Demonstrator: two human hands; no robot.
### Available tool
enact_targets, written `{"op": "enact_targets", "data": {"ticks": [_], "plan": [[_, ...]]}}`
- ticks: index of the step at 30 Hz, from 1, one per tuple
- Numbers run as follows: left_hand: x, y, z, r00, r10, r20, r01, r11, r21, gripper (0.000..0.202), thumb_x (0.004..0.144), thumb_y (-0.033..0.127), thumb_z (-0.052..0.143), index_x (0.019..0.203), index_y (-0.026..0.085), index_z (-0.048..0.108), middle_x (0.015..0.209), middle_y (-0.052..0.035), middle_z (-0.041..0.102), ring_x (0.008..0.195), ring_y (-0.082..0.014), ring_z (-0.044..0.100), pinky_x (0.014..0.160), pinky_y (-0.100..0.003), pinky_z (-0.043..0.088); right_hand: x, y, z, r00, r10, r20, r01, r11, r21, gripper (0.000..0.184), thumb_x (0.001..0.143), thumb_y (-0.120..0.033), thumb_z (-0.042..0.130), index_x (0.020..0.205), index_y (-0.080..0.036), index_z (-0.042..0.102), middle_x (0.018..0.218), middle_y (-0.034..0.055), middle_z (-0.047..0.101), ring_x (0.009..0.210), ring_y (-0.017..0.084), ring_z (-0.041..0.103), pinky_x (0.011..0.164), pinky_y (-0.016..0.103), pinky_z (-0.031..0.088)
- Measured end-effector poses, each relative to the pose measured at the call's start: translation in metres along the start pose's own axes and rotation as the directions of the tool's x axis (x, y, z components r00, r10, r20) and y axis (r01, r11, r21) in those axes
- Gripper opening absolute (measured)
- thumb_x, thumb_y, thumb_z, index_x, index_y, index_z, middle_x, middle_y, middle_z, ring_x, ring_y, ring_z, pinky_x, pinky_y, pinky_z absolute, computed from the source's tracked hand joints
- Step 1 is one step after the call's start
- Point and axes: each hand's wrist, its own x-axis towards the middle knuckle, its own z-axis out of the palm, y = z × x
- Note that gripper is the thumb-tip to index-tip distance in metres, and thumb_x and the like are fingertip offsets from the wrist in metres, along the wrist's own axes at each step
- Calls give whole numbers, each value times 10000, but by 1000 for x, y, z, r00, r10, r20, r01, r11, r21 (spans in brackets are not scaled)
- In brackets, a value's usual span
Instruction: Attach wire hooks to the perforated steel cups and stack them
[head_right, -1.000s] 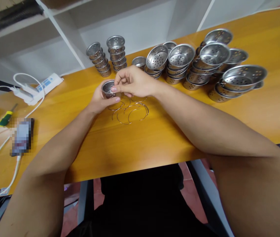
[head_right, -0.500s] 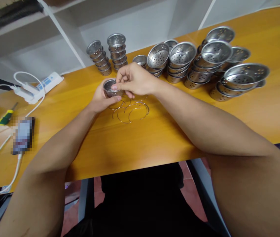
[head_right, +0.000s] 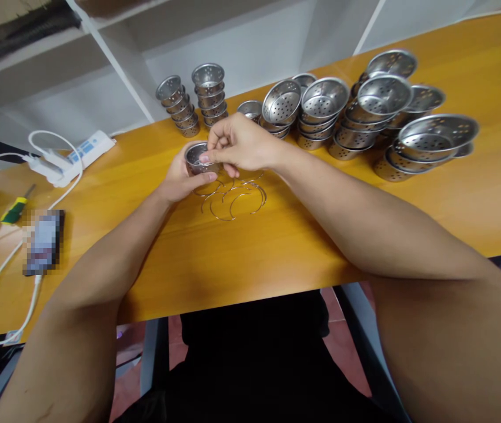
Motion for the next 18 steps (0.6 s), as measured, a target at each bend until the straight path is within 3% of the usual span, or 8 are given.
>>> {"op": "enact_targets", "data": {"ticks": [5,9,15,18], "plan": [[-1,-3,-2,1000,13,20,-14,1000,27,1147,800,867,1175,1670,309,677,1545,-125,859,1462,-361,863,1409,-613,665,-1,-2,-2,1000,-1,22,1,1000,-11,706,979,-858,1114,995,-276,716,704,-17,752,582,157,638,553,307,482],[-2,-5,-3,999,19,30,-19,1000,5,1136,797,820,1195,1676,318,680,1546,-108,853,1409,-338,875,1327,-568,708,-3,-3,0,1000,9,27,-8,1000,-8,686,972,-854,1114,990,-282,735,708,-14,753,595,178,648,574,327,522],[-3,-5,-2,1000,1,14,-1,1000,-6,1146,774,832,1210,1659,330,681,1545,-107,853,1447,-354,862,1400,-614,664,-2,-1,3,1000,-18,-24,17,1000,-23,664,921,-832,1143,994,-292,764,715,-11,728,606,205,643,581,351,556],[-2,-10,-4,1000,0,-27,1,1000,10,1116,799,843,1192,1651,324,692,1595,-114,835,1512,-365,838,1430,-629,642,-3,2,2,991,-75,-112,57,986,-156,601,988,-815,1083,1108,-280,838,861,35,787,730,236,696,685,391,630]]}}
